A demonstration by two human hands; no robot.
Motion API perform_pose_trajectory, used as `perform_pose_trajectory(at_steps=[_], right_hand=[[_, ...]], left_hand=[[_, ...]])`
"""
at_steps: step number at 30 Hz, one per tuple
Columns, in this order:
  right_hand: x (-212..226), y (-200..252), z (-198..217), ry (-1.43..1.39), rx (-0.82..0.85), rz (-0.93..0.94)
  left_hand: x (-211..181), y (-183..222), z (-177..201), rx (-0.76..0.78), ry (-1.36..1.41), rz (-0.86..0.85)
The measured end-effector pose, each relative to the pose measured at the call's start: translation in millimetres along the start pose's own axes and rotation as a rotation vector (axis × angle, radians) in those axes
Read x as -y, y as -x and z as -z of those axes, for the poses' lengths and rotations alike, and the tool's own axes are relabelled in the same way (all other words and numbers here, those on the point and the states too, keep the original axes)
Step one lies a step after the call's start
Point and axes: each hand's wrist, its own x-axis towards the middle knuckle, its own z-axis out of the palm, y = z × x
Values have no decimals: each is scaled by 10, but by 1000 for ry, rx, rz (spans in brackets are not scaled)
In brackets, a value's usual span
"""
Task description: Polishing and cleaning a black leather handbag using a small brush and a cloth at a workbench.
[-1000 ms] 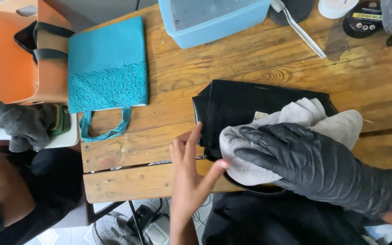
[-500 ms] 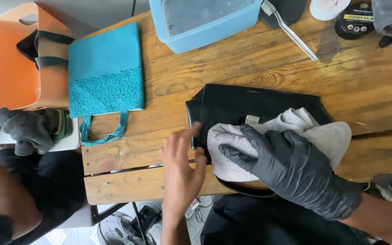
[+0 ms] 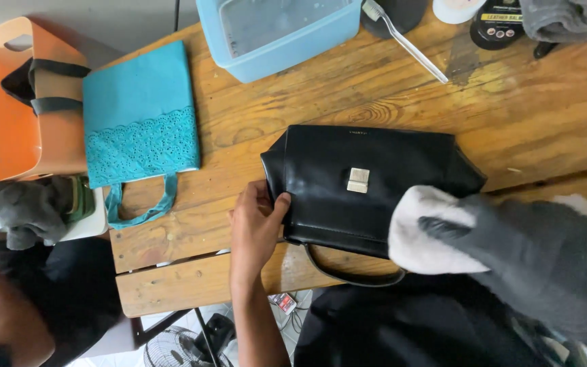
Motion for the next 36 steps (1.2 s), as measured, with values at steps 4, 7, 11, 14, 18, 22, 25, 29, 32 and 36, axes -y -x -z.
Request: perform_pose_trajectory(at_steps=[4,7,11,14,18,22,25,29,32,36], right_hand=[[-447,7,-95,-513,-139,-45],[-349,-291,422,18,-107,-233],[158,-537,299,155,-85,-189],[294,-272,445,218,18,-164],[29,-13,305,29,117,-321],[-234,64,65,143,-78,-478],[-146,147,36,173,-105,-553],[335,8,551,-548,47,-471],[489,147,406,-302,33,-301],[-55,90,167,-151,3,-390]], left_hand=[[40,32,-37,4,50,-17],[96,41,-83,-5,57,-46],[137,23,-69,-2,227,-29],[179,5,-74,-2,238,0],[160,22,-57,10,276,9],[185,22,-73,9,263,15],[140,24,-93,-4,322,21],[76,27,-71,-14,312,83],[4,65,-69,-2,386,181],[30,76,-93,-10,382,167]])
